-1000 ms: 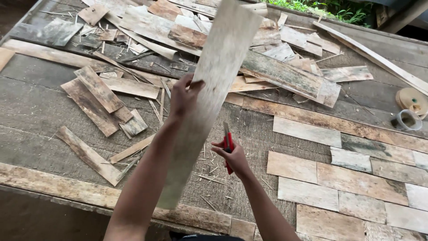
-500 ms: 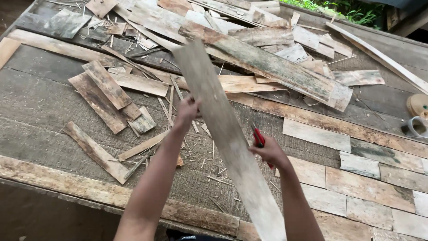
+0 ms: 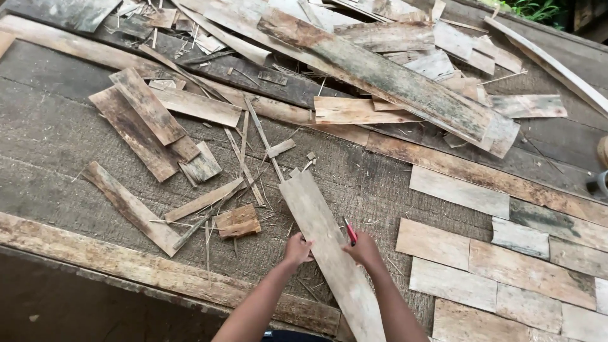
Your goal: The person uses a red utility knife to scrape the surface of a long wooden plank on a workbench. They repeatedly scrape along the length of the plank, removing material and creating wood shavings.
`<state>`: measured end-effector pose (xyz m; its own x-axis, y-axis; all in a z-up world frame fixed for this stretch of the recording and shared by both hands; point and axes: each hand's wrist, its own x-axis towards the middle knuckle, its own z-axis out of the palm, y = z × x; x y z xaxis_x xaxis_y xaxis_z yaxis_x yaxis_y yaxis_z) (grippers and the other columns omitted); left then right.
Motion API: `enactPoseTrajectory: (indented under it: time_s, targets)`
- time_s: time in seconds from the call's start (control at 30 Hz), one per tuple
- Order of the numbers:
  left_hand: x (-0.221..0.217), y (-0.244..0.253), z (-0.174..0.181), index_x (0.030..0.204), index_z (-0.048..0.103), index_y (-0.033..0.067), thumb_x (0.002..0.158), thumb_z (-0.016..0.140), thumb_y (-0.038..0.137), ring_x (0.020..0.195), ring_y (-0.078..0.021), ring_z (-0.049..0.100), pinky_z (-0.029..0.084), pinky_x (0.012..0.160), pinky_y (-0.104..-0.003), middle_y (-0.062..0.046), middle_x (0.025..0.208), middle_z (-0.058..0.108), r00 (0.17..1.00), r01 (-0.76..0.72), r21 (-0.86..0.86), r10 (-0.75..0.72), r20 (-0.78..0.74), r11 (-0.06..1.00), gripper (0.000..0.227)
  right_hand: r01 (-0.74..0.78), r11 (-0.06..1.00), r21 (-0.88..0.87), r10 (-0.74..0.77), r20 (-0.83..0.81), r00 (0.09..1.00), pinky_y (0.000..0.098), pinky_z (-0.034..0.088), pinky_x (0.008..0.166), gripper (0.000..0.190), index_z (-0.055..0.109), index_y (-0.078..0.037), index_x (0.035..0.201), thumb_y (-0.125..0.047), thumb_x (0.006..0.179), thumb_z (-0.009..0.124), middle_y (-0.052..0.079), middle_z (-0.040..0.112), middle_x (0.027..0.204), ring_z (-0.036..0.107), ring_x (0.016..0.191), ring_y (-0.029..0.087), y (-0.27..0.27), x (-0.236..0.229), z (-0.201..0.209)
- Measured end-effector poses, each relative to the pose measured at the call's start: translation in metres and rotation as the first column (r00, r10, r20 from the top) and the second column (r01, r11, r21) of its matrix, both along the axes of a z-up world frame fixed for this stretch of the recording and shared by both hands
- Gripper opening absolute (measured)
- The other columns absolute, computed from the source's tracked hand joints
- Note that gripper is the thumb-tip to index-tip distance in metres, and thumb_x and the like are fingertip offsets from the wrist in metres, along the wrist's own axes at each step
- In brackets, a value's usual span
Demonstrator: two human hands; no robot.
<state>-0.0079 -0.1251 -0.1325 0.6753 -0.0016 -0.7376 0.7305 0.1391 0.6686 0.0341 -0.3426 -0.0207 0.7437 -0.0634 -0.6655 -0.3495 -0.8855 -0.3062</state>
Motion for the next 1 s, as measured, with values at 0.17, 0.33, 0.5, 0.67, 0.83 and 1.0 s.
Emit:
enactPoseTrajectory:
  time_s: [0.17, 0.33, 0.5, 0.67, 0.83, 1.0]
  targets:
    - [0.024, 0.024, 0.058, 0.099, 0.064, 0.0103, 0.092, 0.068, 0.044, 0.077, -0.0249, 0.070, 0.063, 0.056, -0.038, -0.009, 0.088, 0.067, 0.911, 0.331, 0.617, -0.412, -0.012, 0.714, 0.034, -0.018, 0.999, -0.033, 0.018, 0.008, 1.000, 0.0435, 0.059, 0.078, 0.032, 0.070, -0.013, 0.092, -0.044, 0.085, 0.071, 0.013, 0.073, 0.084, 0.076, 0.090, 0.033, 0.003, 0.023, 0.004]
    - [0.080, 0.044, 0.145, 0.141, 0.053, 0.0075, 0.092, 0.071, 0.041, 0.134, -0.0375, 0.048, 0.057, 0.097, -0.053, -0.013, 0.142, 0.052, 0.841, 0.156, 0.907, -0.534, 0.085, 0.392, 0.062, -0.014, 0.997, 0.079, 0.013, 0.017, 1.000, 0.0480, 0.059, 0.084, 0.035, 0.070, -0.005, 0.102, -0.032, 0.097, 0.050, 0.022, 0.072, 0.086, 0.076, 0.087, 0.036, 0.042, 0.057, 0.039]
    - [0.107, 0.039, 0.137, 0.147, 0.047, 0.0136, 0.089, 0.073, 0.049, 0.148, -0.0312, 0.034, 0.040, 0.116, -0.053, -0.010, 0.156, 0.042, 0.791, 0.205, 0.940, -0.612, 0.004, 0.272, 0.073, -0.072, 0.993, 0.091, 0.068, 0.041, 0.997, 0.0489, 0.058, 0.082, 0.037, 0.068, -0.004, 0.107, -0.032, 0.096, 0.048, 0.021, 0.072, 0.087, 0.076, 0.090, 0.036, 0.061, 0.081, 0.044]
    - [0.109, 0.016, 0.125, 0.149, 0.048, 0.0168, 0.086, 0.076, 0.048, 0.148, -0.0316, 0.030, 0.032, 0.117, -0.050, -0.010, 0.153, 0.041, 0.710, 0.164, 0.977, -0.704, -0.021, 0.137, 0.075, -0.104, 0.992, 0.067, 0.102, 0.024, 0.994, 0.0512, 0.059, 0.088, 0.046, 0.062, -0.004, 0.123, -0.037, 0.099, 0.039, 0.021, 0.073, 0.092, 0.076, 0.089, 0.038, 0.080, 0.101, 0.089]
    - [0.110, -0.001, 0.129, 0.159, 0.035, 0.0181, 0.092, 0.069, 0.046, 0.157, -0.0312, 0.013, 0.015, 0.126, -0.054, -0.006, 0.169, 0.021, 0.657, 0.300, 0.920, -0.753, -0.009, 0.251, 0.080, -0.192, 0.980, 0.050, 0.192, 0.008, 0.981, 0.0580, 0.055, 0.095, 0.051, 0.059, 0.002, 0.127, -0.035, 0.102, 0.033, 0.033, 0.069, 0.110, 0.069, 0.108, 0.051, 0.092, 0.118, 0.102]
    - [0.110, 0.000, 0.112, 0.161, 0.031, 0.0221, 0.087, 0.072, 0.049, 0.158, -0.0285, 0.013, 0.016, 0.126, -0.054, -0.002, 0.171, 0.016, 0.657, 0.272, 0.935, -0.754, -0.008, 0.227, 0.088, -0.306, 0.951, -0.047, 0.308, 0.036, 0.951, 0.0578, 0.056, 0.091, 0.046, 0.058, 0.003, 0.118, -0.030, 0.101, 0.030, 0.033, 0.070, 0.109, 0.069, 0.106, 0.052, 0.098, 0.126, 0.075]
